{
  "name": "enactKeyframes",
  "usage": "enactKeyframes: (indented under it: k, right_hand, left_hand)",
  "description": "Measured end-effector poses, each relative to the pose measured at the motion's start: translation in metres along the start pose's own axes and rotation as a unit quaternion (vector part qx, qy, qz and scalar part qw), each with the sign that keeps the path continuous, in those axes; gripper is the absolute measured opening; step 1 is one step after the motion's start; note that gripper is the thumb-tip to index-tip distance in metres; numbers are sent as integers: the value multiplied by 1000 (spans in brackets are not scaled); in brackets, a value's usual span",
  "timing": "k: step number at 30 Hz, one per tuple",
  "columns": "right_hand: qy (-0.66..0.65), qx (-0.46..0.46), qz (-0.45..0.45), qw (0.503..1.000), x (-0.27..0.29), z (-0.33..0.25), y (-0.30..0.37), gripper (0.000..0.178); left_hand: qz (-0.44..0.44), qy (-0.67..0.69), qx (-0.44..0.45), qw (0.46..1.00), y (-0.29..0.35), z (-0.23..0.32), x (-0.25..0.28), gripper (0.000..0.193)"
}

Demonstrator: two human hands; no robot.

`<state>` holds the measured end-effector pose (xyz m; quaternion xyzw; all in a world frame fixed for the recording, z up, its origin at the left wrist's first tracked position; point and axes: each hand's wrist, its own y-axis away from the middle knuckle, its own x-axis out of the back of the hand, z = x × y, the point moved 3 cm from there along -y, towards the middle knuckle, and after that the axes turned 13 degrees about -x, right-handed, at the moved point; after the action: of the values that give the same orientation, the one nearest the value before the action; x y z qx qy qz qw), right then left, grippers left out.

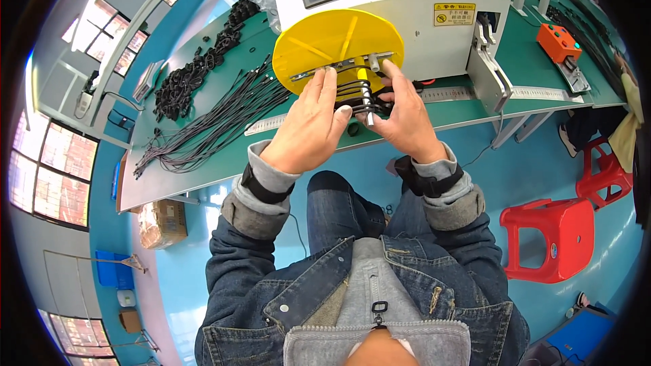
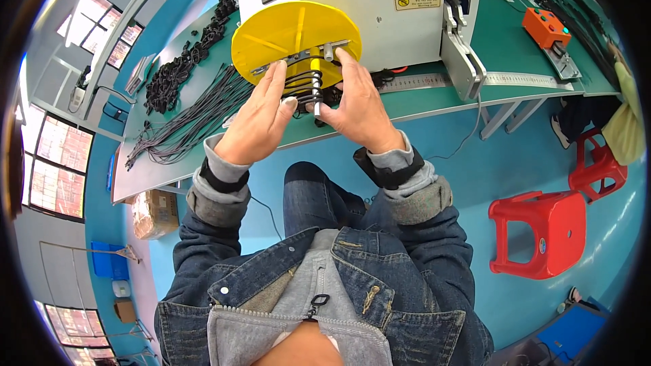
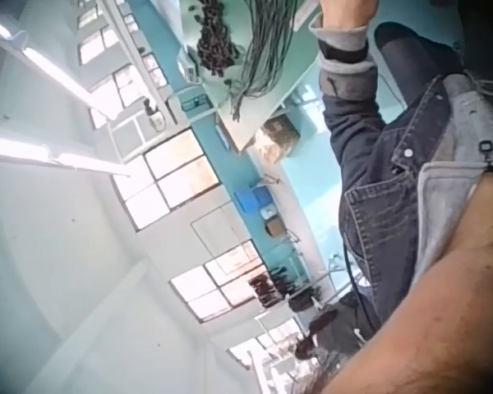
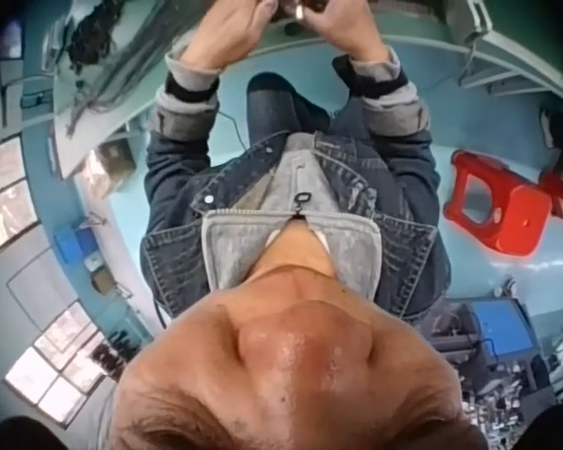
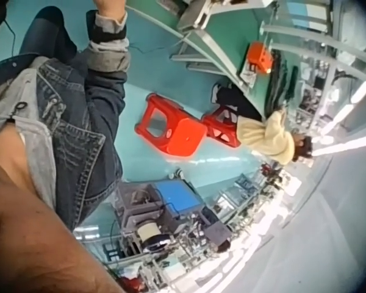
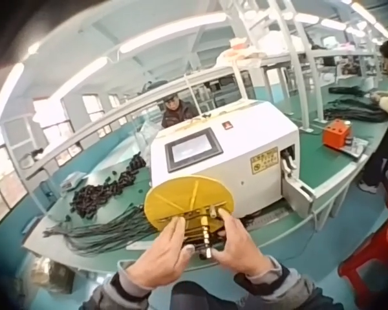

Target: The person picks up a cable, winds it around the pegs of a machine, and removes the coiled cable. They then secure the coil by wrapping a rubber band around it and repeat the process for several more cables.

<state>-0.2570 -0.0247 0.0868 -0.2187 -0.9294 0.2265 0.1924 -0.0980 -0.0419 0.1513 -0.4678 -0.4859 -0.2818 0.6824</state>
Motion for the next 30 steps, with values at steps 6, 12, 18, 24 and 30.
enactKeyframes:
  k: [6, 12, 18, 24, 30]
  right_hand:
    - [-135, -18, -99, 986, -12, 5, -6, 74]
    - [-229, -69, -70, 968, -33, 4, 17, 60]
    - [-19, -15, 63, 998, -25, -18, 26, 38]
    - [7, -54, 33, 998, -20, -26, 27, 29]
    - [74, -24, -29, 997, -4, -21, 66, 22]
  left_hand:
    - [52, 18, -7, 998, 1, -3, -4, 54]
    - [31, 65, -7, 997, -7, -7, -2, 38]
    - [63, 26, -21, 997, -3, 5, -8, 22]
    - [51, 3, 24, 998, -3, 14, -9, 20]
    - [41, 67, 53, 995, 38, 59, -26, 23]
